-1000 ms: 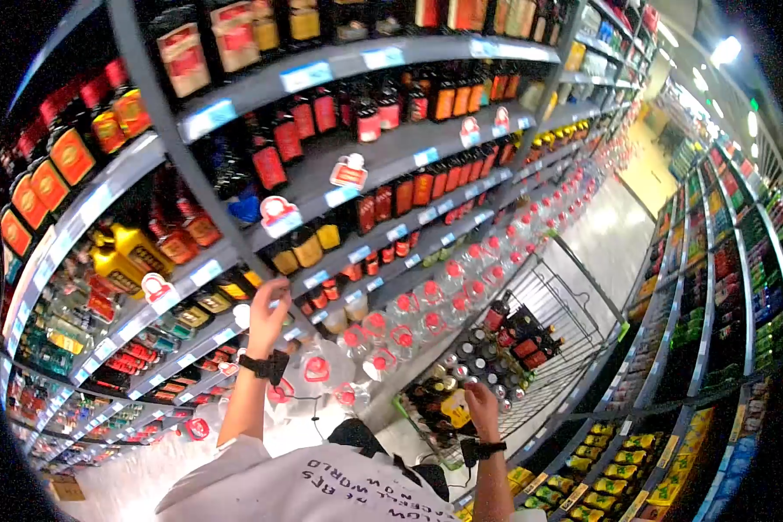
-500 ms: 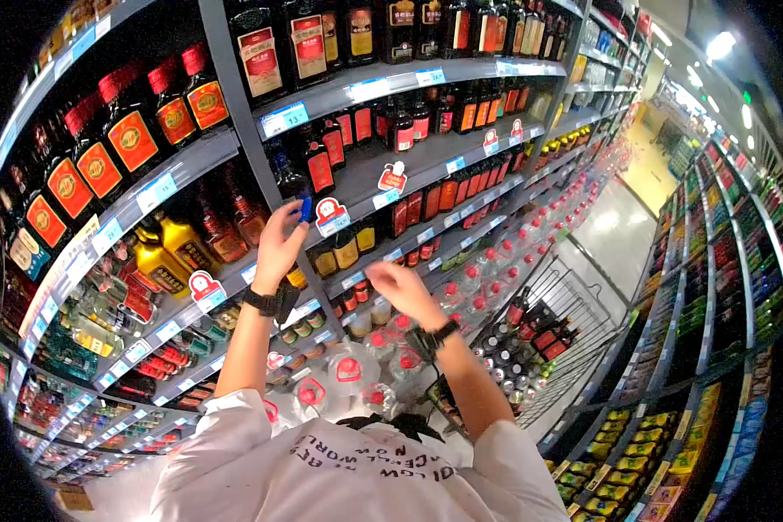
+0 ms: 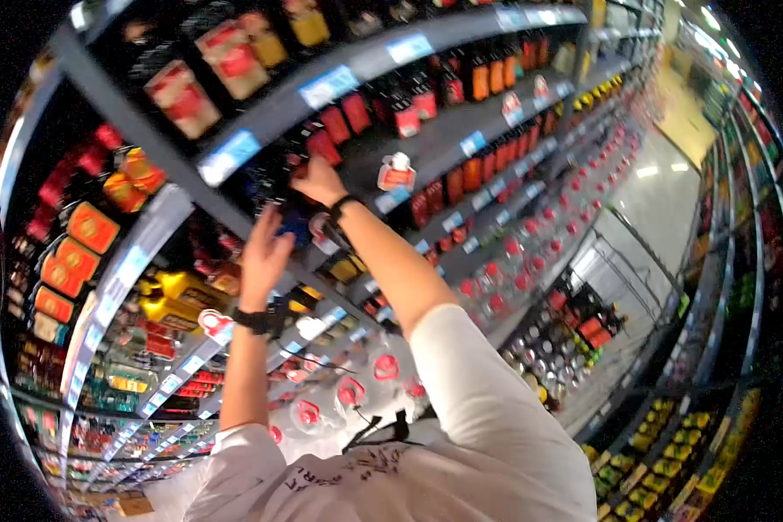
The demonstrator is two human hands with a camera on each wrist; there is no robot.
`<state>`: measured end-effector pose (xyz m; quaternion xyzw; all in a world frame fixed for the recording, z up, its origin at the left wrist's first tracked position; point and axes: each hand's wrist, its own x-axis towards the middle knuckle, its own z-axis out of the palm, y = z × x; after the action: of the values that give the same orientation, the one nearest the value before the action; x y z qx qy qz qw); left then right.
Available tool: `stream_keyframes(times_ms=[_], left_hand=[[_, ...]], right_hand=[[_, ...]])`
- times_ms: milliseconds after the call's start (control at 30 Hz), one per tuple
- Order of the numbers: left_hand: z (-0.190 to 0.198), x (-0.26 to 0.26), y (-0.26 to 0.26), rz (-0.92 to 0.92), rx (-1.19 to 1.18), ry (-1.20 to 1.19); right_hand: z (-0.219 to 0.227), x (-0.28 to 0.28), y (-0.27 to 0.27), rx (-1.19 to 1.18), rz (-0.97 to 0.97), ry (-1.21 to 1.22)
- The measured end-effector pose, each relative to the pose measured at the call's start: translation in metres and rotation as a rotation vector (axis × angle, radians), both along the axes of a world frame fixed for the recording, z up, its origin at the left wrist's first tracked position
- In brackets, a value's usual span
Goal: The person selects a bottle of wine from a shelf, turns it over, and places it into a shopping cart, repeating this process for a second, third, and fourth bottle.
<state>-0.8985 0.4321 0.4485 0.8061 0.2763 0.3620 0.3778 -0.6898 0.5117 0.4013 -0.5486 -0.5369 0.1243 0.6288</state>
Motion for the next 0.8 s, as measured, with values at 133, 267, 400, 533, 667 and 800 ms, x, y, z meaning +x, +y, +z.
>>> stream_keyframes(times_ms=[133,267,400,533,667,800], left_hand=[[-0.023,-0.007,0.014,-0.043,0.066,-0.005],[-0.018,-0.002,0.008,-0.033,-0.1,-0.06],[-0.018,0.002,-0.011,0.005,-0.013,0.03],[-0.012,0.001,-0.039,0.022,-0.01,0.077],[-0.011,-0.002,-0.054,0.059,-0.031,0.055],[-0.019,-0.016,-0.065,0.001,-0.062,-0.089]], right_hand=[[-0.013,0.006,0.016,-0.054,-0.001,0.018],[-0.02,0.005,0.014,-0.129,-0.082,-0.029],[-0.031,-0.005,0.017,-0.065,-0.211,-0.01],[-0.032,-0.004,-0.012,-0.067,-0.265,-0.144],[-0.023,-0.018,-0.053,0.271,-0.325,-0.084],[-0.006,-0.026,-0.118,0.359,-0.405,-0.188]])
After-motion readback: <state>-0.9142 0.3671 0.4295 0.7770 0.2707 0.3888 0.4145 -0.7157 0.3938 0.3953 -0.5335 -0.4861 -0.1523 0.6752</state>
